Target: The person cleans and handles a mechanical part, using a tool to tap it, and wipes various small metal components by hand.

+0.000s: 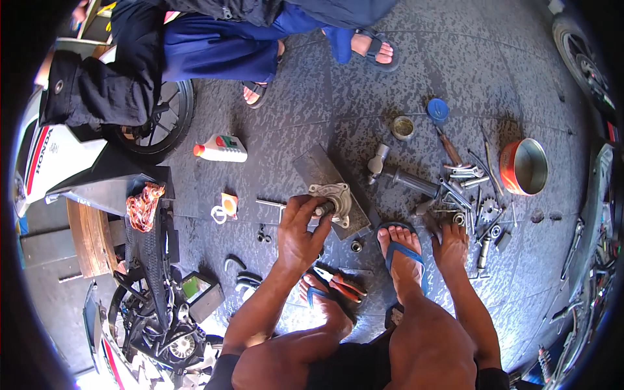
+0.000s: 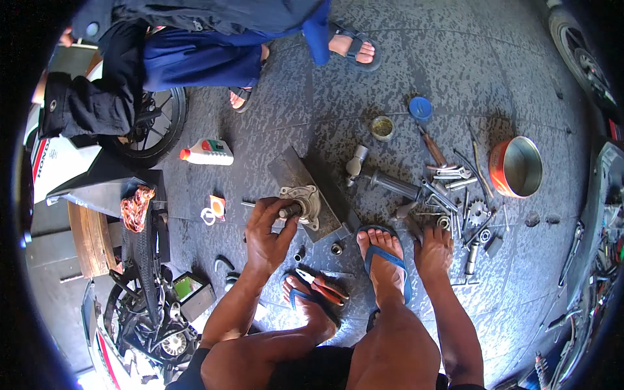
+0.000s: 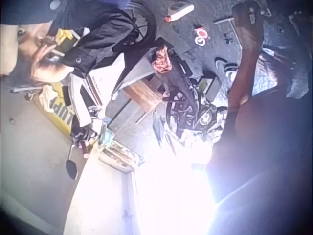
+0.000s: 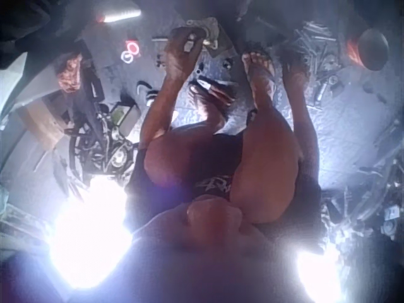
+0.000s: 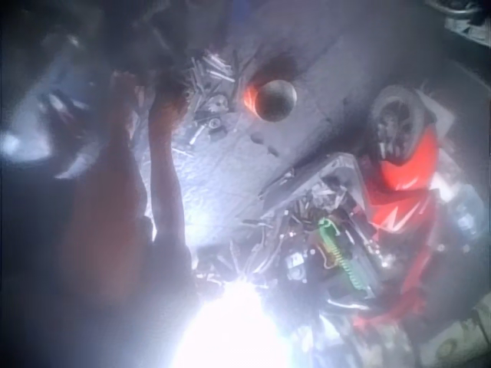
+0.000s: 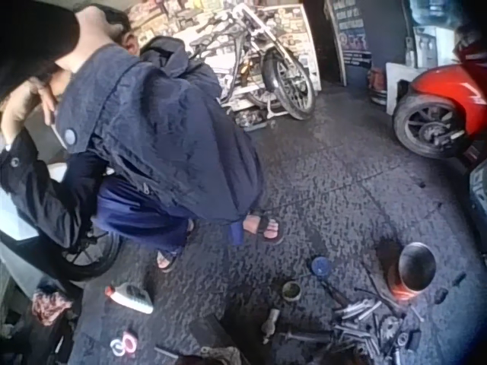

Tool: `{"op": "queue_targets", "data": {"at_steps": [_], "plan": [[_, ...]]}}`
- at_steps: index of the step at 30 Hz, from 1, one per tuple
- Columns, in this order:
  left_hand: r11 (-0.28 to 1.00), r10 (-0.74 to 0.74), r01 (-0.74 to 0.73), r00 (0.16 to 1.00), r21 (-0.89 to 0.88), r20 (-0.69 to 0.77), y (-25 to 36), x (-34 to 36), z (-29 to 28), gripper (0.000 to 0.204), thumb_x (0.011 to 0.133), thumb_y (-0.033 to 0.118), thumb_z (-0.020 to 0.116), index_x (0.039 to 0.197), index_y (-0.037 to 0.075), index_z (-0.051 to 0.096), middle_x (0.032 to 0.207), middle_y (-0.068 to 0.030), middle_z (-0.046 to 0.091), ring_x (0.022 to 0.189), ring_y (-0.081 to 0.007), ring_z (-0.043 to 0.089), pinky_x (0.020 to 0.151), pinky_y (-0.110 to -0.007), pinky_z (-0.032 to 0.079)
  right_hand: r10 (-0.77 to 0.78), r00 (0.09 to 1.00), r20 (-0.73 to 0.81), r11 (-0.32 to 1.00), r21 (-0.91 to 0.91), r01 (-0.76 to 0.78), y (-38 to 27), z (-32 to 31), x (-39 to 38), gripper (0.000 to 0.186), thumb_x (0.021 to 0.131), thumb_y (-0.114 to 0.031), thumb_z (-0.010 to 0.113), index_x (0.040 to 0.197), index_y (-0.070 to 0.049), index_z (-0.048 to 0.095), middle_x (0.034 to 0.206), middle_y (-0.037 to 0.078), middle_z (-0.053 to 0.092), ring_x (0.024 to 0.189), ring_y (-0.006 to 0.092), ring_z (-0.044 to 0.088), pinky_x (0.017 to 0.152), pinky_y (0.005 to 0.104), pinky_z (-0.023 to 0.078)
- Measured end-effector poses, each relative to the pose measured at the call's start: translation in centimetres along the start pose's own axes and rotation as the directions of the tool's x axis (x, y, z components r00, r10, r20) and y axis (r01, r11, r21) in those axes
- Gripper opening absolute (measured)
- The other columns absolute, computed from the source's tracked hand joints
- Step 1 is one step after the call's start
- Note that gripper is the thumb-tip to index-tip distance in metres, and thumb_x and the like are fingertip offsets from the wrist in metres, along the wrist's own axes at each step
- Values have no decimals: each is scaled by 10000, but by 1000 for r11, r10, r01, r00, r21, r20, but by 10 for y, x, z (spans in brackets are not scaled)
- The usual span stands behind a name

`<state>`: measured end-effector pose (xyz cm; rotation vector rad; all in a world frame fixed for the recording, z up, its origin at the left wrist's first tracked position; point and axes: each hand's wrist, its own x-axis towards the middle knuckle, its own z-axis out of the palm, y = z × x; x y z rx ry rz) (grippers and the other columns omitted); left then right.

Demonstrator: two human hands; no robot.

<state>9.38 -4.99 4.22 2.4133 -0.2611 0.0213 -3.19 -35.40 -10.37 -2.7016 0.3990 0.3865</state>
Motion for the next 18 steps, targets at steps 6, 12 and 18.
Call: {"op": "queue_targets", "data": {"at_steps": [6,12,18], "plan": [[998,58,-58,998,-7,-20,-10,-2,4,308,804,48,774,1101,23,696,1066,-150,636,970,-288,664,835,-354,542,14,1000,-7,975,222,-12,-6,-11,-3,288,843,-129,654,1072,19,559,1040,265,589,828,471,631,737,557,501],[995,78,-82,995,-62,-66,-22,-7,9,358,794,79,793,1127,14,678,1076,-156,612,972,-316,655,829,-369,548,-102,990,102,908,415,51,-36,-76,-10,336,837,-102,652,1120,56,561,839,227,615,693,358,620,646,445,484],[986,69,-79,995,-147,-72,-24,-13,5,346,822,118,750,1146,25,672,1109,-174,611,1004,-347,651,833,-402,558,-263,948,180,789,605,104,-107,-166,-25,455,990,-260,578,1303,65,514,803,148,631,649,227,615,613,368,494]]}}
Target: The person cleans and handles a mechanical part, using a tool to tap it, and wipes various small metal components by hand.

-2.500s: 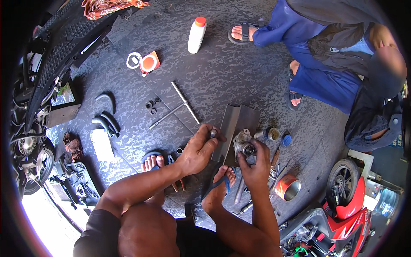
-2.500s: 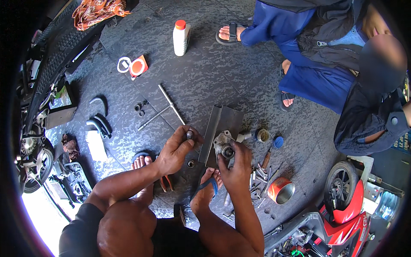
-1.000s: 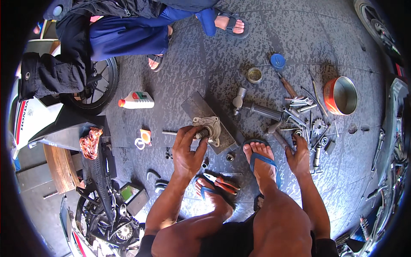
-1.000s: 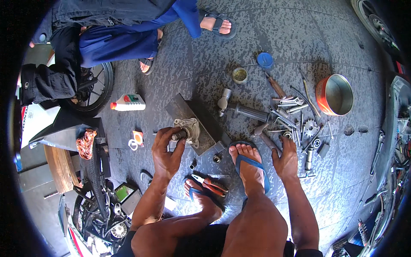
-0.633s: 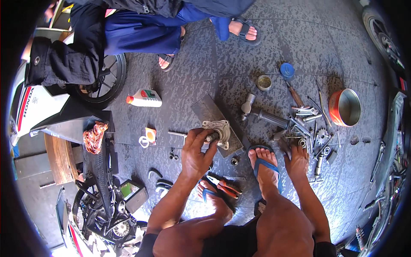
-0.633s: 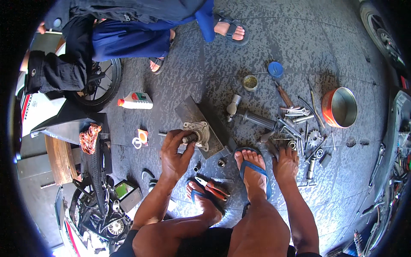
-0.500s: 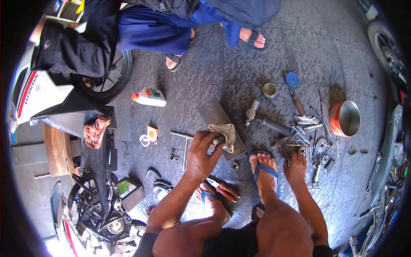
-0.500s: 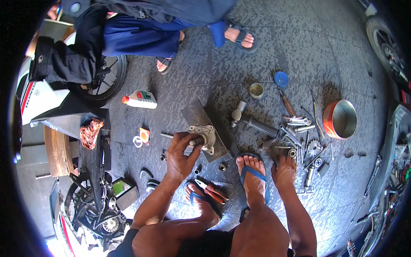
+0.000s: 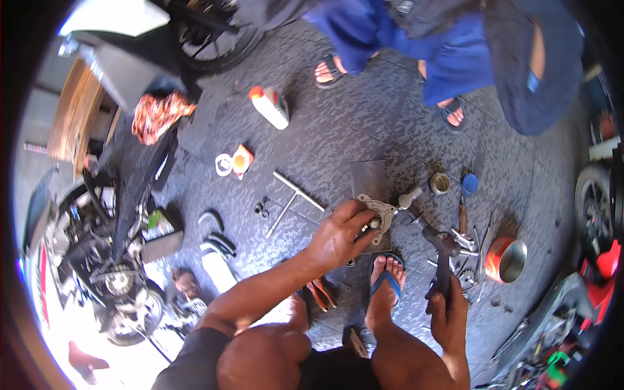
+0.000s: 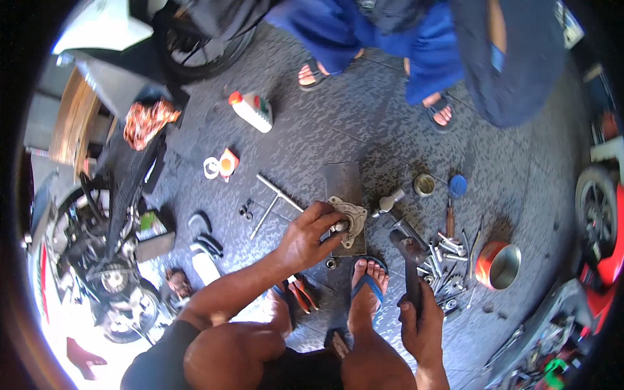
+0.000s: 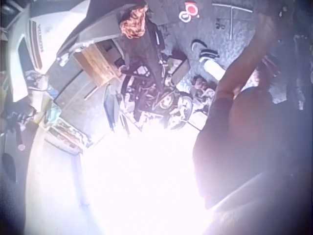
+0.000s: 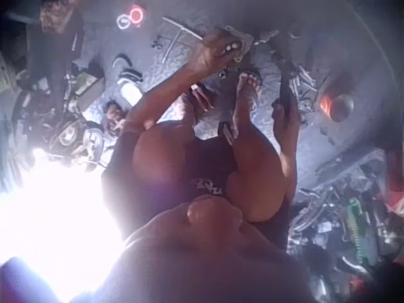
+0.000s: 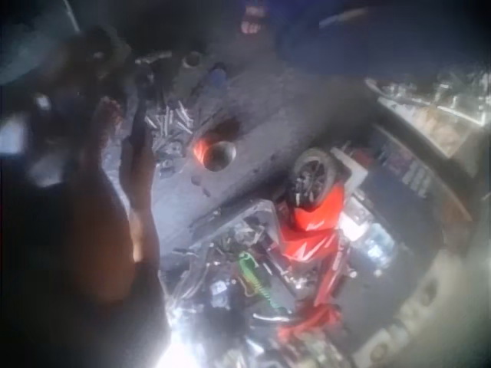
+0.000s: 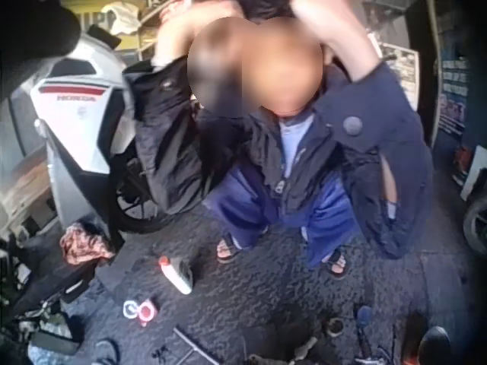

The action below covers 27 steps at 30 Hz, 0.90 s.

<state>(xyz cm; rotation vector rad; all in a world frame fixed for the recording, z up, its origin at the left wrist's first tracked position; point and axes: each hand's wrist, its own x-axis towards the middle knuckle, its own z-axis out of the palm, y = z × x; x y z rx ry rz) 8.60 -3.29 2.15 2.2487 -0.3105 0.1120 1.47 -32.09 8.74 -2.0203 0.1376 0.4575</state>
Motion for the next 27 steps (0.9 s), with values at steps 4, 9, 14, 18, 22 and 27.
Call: {"op": "queue_targets", "data": {"at_steps": [4,9,14,18,22,27], "plan": [[1000,2,-2,999,-16,-36,-5,-4,8,372,803,134,763,1149,30,673,1117,-161,622,1016,-345,653,846,-406,567,-73,990,119,938,-328,109,-43,0,8,427,1002,-261,526,1328,15,506,915,266,657,797,435,680,711,456,522],[999,-6,4,998,-35,-60,-1,-3,8,362,800,153,763,1131,35,677,1111,-134,632,1033,-333,652,846,-398,568,-103,976,193,910,-377,171,-78,8,20,428,1009,-271,506,1343,-4,500,849,221,637,740,383,670,678,430,516],[999,-11,8,997,-50,-72,-1,-3,6,356,806,168,750,1127,32,677,1099,-129,628,1043,-331,651,858,-397,568,-370,927,54,894,-250,371,-88,8,8,498,1022,-307,461,1328,86,472,784,34,574,631,86,504,537,258,400],[999,-10,6,997,-52,-70,-2,-5,10,360,802,160,748,1128,24,674,1083,-131,623,1056,-334,647,866,-396,567,-299,944,137,893,-309,327,-77,7,7,498,983,-268,525,1304,109,469,763,150,638,629,238,651,578,369,502],[998,-6,2,998,-58,-62,-1,-3,8,355,800,152,744,1122,20,674,1080,-135,620,1058,-337,644,872,-397,564,-229,956,182,873,-396,285,-84,18,18,461,990,-237,514,1306,96,477,772,158,633,645,268,653,603,387,506],[998,-18,14,998,-64,-62,-3,-7,7,365,792,145,747,1125,16,672,1098,-142,623,1066,-341,642,876,-403,562,-311,938,155,886,-309,345,-88,13,9,427,983,-195,522,1341,35,478,832,220,665,712,399,680,655,449,538]]}}
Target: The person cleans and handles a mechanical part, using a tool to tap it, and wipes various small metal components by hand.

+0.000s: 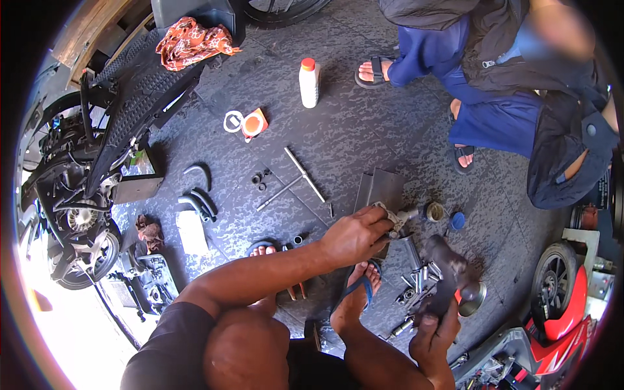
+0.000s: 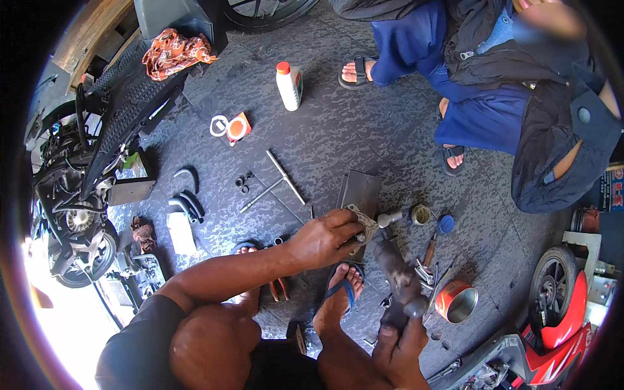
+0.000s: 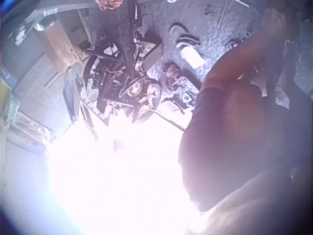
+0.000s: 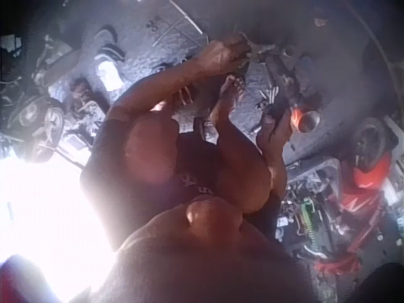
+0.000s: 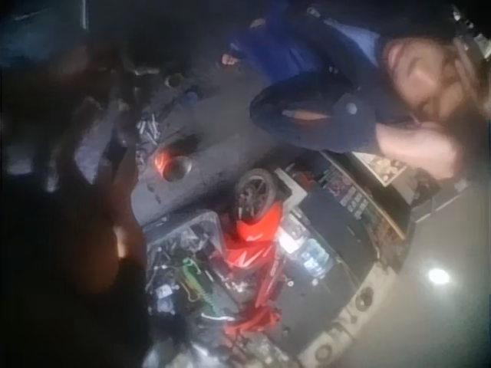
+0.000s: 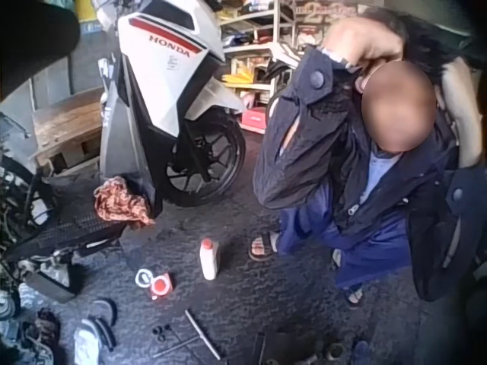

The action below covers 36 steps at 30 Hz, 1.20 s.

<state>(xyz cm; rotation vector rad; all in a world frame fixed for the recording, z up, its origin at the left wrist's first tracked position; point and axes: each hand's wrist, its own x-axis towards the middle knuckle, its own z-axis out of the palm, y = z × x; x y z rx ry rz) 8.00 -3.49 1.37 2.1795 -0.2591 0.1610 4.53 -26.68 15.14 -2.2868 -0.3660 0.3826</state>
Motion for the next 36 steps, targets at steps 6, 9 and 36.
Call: {"op": "queue_targets", "data": {"at_steps": [6,9,36], "plan": [[1000,5,-5,1000,23,2,5,6,2,353,797,145,747,1121,22,679,1130,-154,635,1072,-344,643,882,-413,556,65,995,69,980,-195,-51,15,7,15,415,956,-160,566,1319,28,499,897,284,677,785,465,687,688,488,548],[999,-31,30,999,13,13,4,3,-2,344,804,151,743,1117,24,683,1142,-159,638,1079,-346,642,896,-409,553,-77,996,-40,996,36,78,-11,-12,9,375,988,-212,533,1264,42,536,760,121,614,665,231,609,590,391,472],[999,5,-3,999,52,-38,3,6,0,299,808,201,744,1055,38,701,1059,-138,644,968,-345,662,802,-418,565,-182,972,-148,961,184,208,-2,-1,3,363,1001,-275,557,1204,19,493,639,150,565,562,259,595,524,389,453]]}}
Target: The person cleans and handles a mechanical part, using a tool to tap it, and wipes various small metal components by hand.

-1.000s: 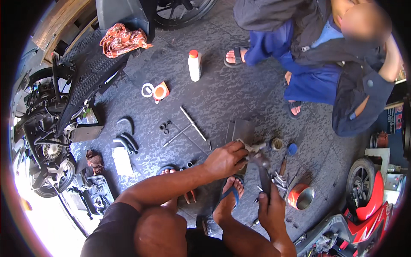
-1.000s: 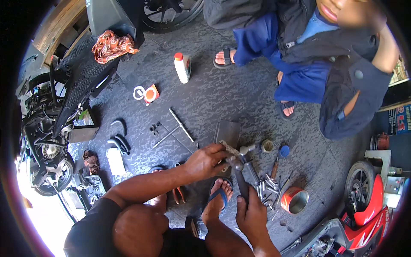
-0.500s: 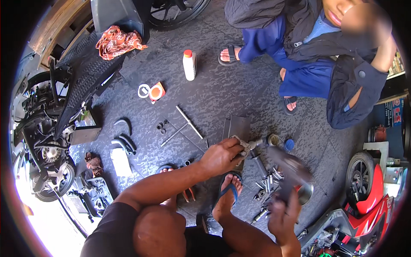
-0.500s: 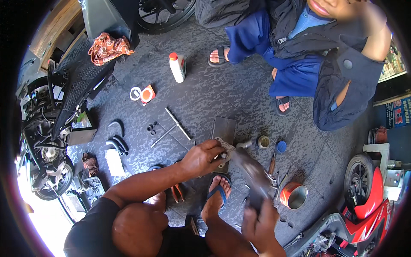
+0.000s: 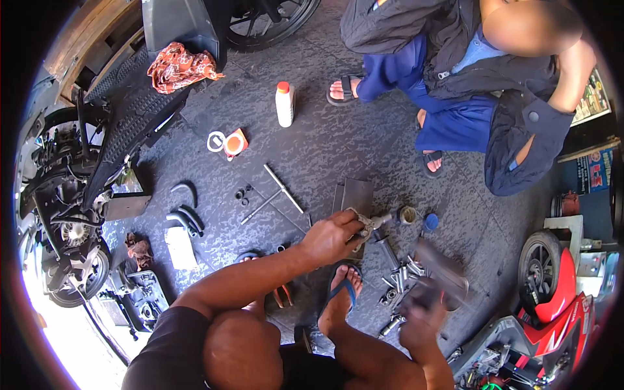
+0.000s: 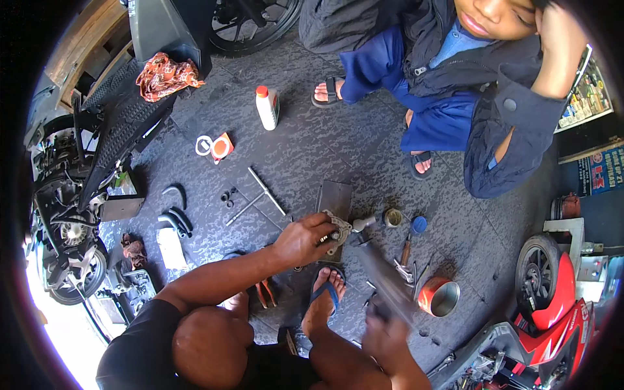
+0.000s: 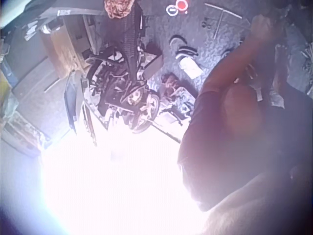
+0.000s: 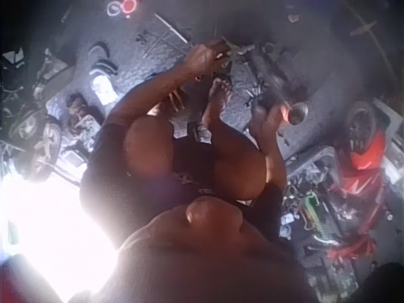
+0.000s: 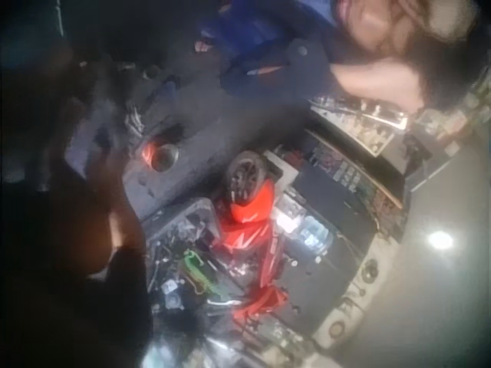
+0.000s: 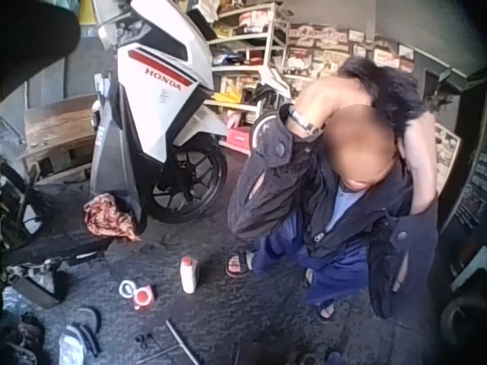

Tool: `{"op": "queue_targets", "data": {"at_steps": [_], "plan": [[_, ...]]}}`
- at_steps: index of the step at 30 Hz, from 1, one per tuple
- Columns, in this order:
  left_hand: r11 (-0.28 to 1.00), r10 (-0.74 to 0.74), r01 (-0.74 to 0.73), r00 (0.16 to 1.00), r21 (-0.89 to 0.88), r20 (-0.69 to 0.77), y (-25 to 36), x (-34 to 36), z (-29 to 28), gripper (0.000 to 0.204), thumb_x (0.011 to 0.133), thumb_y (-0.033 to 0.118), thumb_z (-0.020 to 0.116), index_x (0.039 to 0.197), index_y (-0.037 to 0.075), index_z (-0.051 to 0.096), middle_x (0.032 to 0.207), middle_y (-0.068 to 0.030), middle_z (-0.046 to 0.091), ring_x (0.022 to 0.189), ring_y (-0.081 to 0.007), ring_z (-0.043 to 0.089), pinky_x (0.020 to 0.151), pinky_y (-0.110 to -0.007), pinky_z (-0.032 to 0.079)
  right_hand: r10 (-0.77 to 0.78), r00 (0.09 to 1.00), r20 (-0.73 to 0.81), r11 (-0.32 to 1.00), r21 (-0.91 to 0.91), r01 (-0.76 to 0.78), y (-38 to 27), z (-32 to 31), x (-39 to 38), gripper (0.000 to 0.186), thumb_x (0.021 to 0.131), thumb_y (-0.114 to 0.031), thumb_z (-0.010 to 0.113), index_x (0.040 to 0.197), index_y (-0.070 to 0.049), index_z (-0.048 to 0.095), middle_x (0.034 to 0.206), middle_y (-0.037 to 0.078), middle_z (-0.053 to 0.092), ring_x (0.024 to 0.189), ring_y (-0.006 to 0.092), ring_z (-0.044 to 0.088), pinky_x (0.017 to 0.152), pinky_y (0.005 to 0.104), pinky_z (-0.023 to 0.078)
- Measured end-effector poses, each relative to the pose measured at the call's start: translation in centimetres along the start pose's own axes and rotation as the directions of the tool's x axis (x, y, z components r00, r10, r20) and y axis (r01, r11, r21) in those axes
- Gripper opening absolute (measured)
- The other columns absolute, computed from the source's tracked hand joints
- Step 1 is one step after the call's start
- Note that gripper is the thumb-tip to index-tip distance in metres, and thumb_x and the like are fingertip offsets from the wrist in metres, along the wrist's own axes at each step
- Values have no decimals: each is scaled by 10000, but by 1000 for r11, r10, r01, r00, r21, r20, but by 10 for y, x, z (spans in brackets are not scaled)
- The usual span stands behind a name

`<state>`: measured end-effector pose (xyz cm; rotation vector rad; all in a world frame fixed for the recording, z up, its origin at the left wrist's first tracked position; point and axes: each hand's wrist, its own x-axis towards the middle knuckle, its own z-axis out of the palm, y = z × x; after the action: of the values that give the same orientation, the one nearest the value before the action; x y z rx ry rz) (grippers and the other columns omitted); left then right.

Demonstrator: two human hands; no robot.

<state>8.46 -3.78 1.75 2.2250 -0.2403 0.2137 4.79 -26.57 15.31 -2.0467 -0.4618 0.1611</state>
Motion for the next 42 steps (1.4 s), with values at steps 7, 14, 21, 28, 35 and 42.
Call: {"op": "queue_targets", "data": {"at_steps": [7,14,21,28,35,42], "plan": [[999,-47,46,998,22,48,0,-4,-4,280,817,205,736,1033,34,687,1074,-140,632,963,-349,660,788,-416,568,276,955,114,932,-275,-236,-9,4,18,327,983,-256,585,1149,25,555,804,289,664,759,504,653,644,519,518],[1000,16,-16,1000,-26,10,8,1,9,269,818,192,732,1033,37,687,1057,-134,630,963,-341,658,797,-419,568,352,918,184,824,-525,-211,33,15,6,317,973,-264,599,1107,17,539,788,280,666,739,477,665,621,504,534],[999,-21,20,999,25,38,-4,-5,2,332,809,188,738,1102,39,695,1088,-148,646,991,-342,663,841,-417,567,173,985,5,979,-112,-172,-4,9,8,249,998,-227,550,1065,13,556,678,154,598,575,237,616,556,404,469],[999,-33,32,999,18,43,-1,1,2,324,815,220,749,1087,49,707,1078,-154,647,985,-348,657,846,-406,566,384,921,58,897,-260,-358,56,27,-7,297,998,-258,558,1123,11,564,734,234,630,698,451,660,604,479,490],[907,-230,108,936,-407,-265,-2,-3,-21,193,847,128,715,961,-19,667,959,-116,650,819,-219,668,708,-358,536,460,877,-139,742,-482,-466,157,52,-68,288,970,-308,586,1108,-55,593,825,208,656,806,469,647,679,524,495],[801,-598,597,797,-41,-87,-68,-80,-21,317,837,285,675,901,-26,657,912,-192,629,835,-336,693,721,-450,548,411,899,-155,594,-702,-393,215,66,-117,403,893,-265,677,1199,-25,573,1104,268,600,1034,480,589,862,538,474]]}}
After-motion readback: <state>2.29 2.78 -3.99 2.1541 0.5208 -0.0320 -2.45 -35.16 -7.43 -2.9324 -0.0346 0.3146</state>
